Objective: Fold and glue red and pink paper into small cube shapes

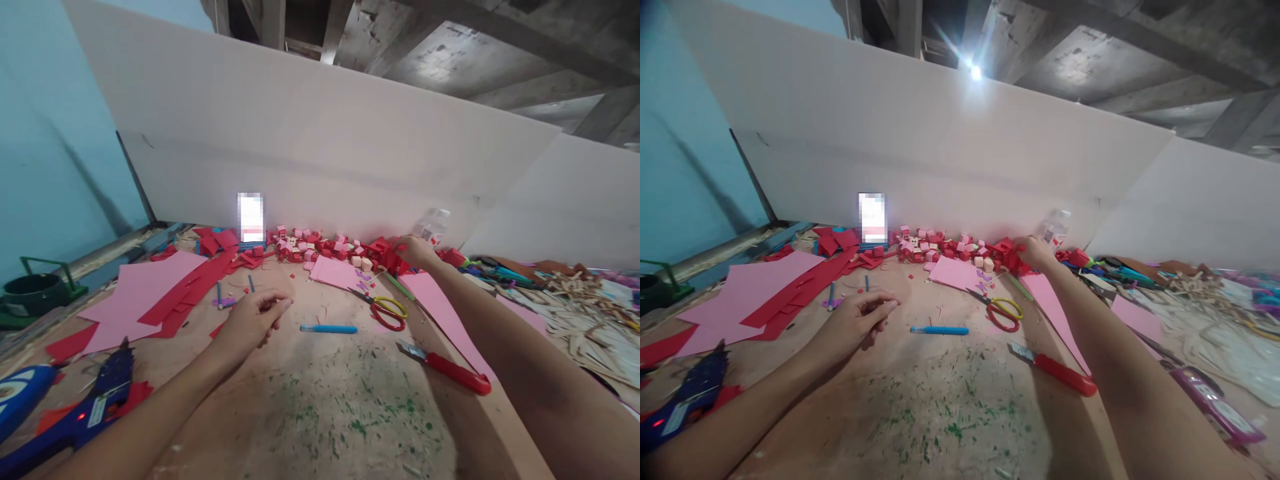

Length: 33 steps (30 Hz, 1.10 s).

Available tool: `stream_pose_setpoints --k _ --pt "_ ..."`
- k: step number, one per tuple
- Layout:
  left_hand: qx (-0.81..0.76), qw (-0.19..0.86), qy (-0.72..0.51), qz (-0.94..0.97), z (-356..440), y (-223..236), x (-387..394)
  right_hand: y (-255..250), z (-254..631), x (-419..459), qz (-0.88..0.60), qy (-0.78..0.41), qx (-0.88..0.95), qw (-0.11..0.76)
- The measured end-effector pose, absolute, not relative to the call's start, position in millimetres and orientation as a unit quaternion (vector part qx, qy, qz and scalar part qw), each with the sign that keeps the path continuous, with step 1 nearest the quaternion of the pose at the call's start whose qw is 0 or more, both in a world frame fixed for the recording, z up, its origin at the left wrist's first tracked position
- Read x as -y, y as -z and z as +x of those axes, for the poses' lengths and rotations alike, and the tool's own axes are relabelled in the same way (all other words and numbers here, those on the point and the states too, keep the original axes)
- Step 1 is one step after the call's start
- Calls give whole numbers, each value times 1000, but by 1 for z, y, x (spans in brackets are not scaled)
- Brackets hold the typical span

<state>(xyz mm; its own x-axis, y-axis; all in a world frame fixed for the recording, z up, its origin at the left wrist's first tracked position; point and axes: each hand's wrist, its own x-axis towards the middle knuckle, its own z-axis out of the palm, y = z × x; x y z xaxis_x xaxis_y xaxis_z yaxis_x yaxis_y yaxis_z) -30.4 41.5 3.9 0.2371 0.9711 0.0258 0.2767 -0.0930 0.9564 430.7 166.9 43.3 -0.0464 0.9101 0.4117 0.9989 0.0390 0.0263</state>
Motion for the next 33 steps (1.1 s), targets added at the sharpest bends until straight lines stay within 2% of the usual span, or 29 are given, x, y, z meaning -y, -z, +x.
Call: stream_pose_setpoints --k 7,12,20,23,26,29,33 --pt "-474 473 -384 636 -30 -2 -43 -71 406 -155 -701 143 647 265" --pt "-463 480 -394 633 -31 -4 -37 -77 344 -127 -631 142 656 389" --pt "-405 530 -403 627 -32 -7 -36 -10 197 -23 -365 69 789 490" --pt "-380 564 -373 631 -31 -4 -33 14 177 -7 -261 33 832 488" --pt "-384 573 -376 618 -29 -3 -30 20 178 -6 -246 5 842 479" --pt "-406 550 -413 602 -28 -3 -31 17 185 -5 -241 -3 836 493" --pt "-468 496 -464 565 -29 -3 -37 11 184 -1 -218 -32 866 448"
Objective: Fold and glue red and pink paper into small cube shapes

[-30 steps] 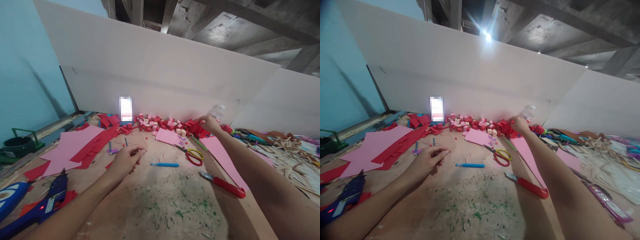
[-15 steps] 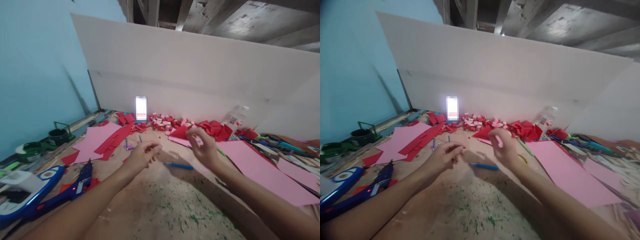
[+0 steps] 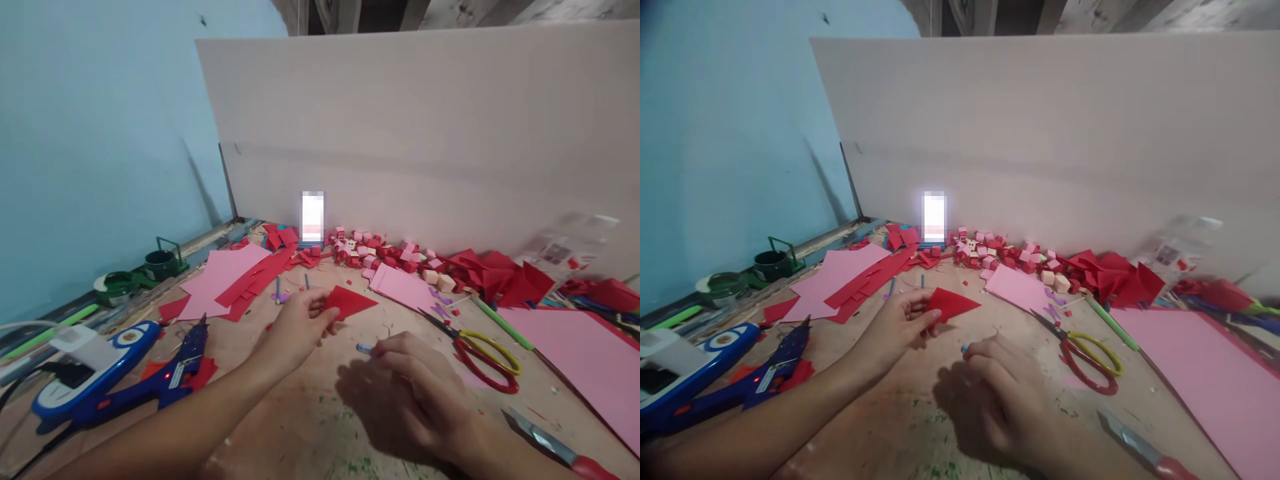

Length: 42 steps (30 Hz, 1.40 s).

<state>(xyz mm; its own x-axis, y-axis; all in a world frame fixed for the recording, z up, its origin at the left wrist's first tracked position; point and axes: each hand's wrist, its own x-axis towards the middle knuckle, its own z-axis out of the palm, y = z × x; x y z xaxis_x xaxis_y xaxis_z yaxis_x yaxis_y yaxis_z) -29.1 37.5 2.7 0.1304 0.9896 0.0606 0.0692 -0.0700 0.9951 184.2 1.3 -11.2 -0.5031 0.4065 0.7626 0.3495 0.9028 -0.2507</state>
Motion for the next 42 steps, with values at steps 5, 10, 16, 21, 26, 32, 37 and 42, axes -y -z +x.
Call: stream_pose_setpoints --k 5,10,16,21,26,32,37,42 --pt "-512 448 -512 525 -31 6 -46 20 180 -3 -247 -57 905 342" --pt "-509 442 -520 525 -32 8 -47 34 187 -17 -379 -50 854 353" --pt "-493 451 -520 532 -30 2 -44 37 195 -29 -432 -89 756 483" --pt "-460 478 -523 535 -25 0 -36 36 179 -15 -428 -363 663 496" --pt "-446 498 -466 580 -22 4 -29 27 154 2 -398 -578 507 501" --pt "-415 515 -405 631 -20 12 -27 38 149 2 -372 -658 389 526" --pt "-399 531 -418 619 -22 0 -20 31 153 1 -381 -679 348 522" --pt "-385 521 -438 623 -23 -12 -15 24 154 3 -393 -673 357 514"
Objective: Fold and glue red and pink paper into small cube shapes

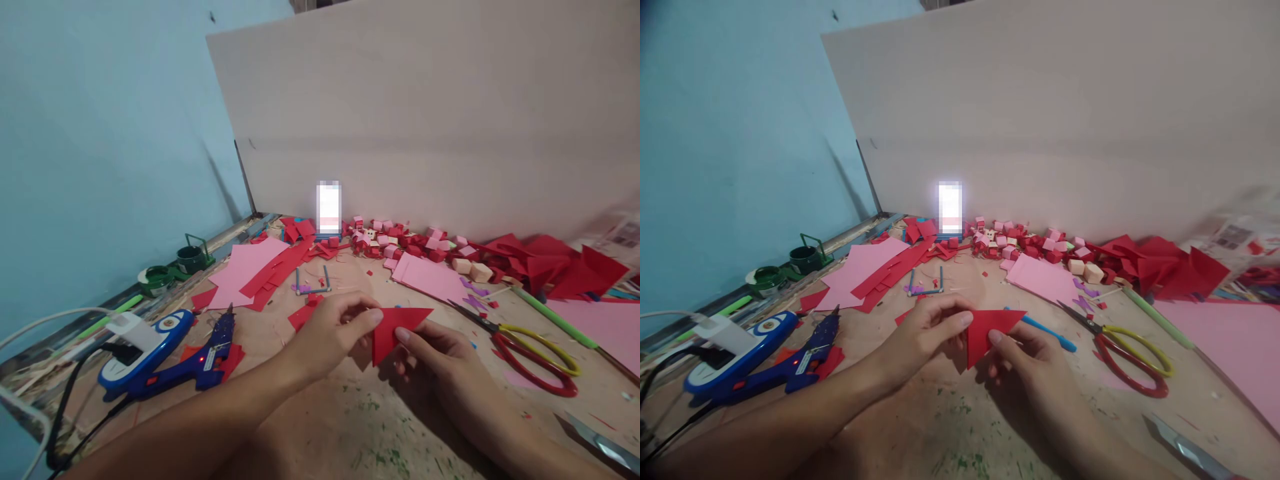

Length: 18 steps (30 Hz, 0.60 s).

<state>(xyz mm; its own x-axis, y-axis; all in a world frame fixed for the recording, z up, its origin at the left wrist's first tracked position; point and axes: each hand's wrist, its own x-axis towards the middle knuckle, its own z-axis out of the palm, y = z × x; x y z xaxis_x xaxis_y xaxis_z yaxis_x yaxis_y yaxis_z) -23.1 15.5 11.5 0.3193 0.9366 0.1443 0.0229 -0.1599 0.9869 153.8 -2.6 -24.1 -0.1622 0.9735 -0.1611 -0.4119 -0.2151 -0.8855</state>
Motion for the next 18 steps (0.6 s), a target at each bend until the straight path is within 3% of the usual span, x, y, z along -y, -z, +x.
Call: stream_pose_setpoints --k 18 --pt "-427 565 -357 609 -24 -9 -17 14 151 6 -405 -643 410 504"
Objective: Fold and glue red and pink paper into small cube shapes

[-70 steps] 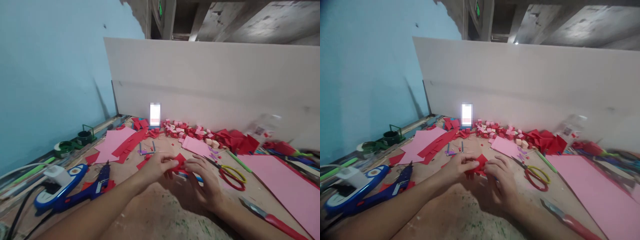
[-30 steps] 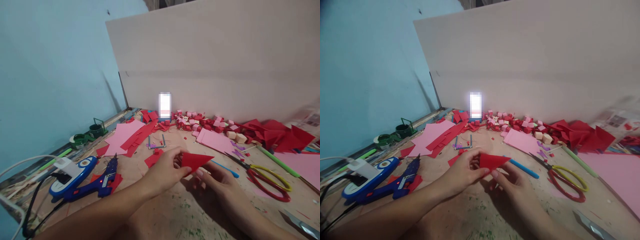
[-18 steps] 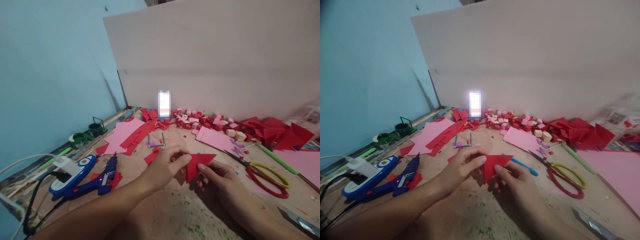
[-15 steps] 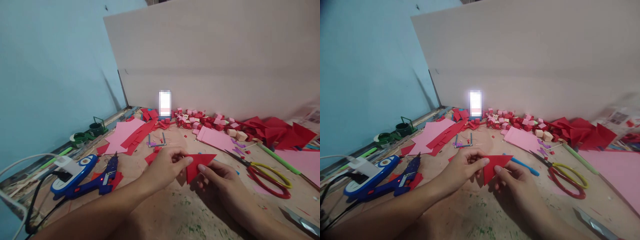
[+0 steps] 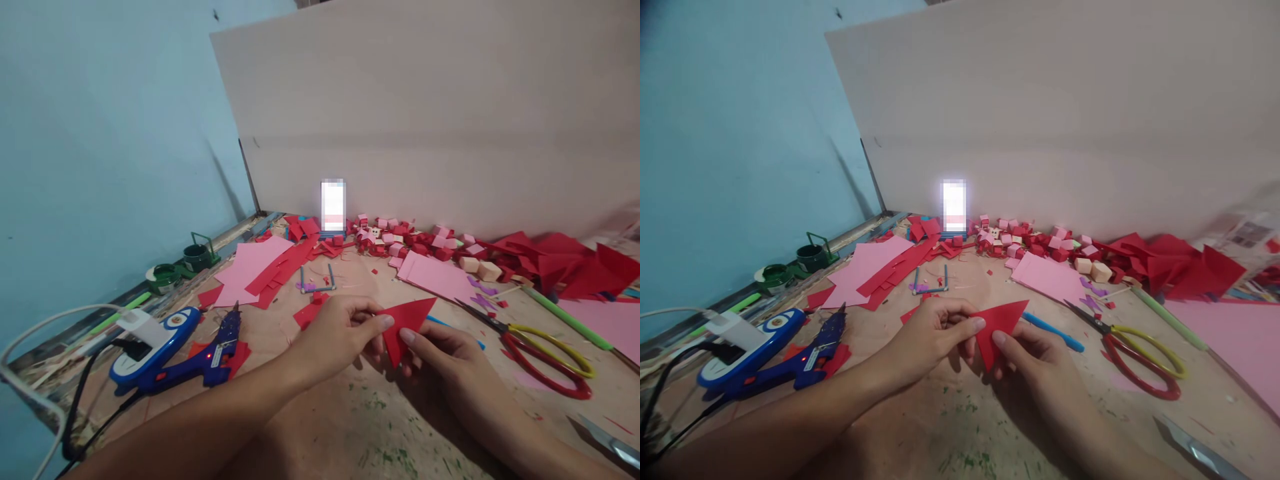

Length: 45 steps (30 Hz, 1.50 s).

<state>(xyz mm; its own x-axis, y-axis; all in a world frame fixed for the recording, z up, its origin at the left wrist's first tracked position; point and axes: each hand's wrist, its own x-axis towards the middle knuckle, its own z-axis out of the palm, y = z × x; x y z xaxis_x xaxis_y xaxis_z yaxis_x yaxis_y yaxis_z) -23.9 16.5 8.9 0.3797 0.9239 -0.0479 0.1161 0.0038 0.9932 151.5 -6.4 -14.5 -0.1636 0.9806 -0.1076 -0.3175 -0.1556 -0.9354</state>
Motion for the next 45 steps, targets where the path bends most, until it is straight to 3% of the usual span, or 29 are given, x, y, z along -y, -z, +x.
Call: stream_pose_setpoints --k 11,20,45 --pt "-424 567 -359 608 -24 -10 -16 10 151 9 -421 -627 418 504" --pt "-429 569 -360 602 -22 -10 -17 17 162 3 -437 -620 464 457" --pt "-420 582 -339 609 -24 -6 -18 11 158 7 -452 -603 462 467"
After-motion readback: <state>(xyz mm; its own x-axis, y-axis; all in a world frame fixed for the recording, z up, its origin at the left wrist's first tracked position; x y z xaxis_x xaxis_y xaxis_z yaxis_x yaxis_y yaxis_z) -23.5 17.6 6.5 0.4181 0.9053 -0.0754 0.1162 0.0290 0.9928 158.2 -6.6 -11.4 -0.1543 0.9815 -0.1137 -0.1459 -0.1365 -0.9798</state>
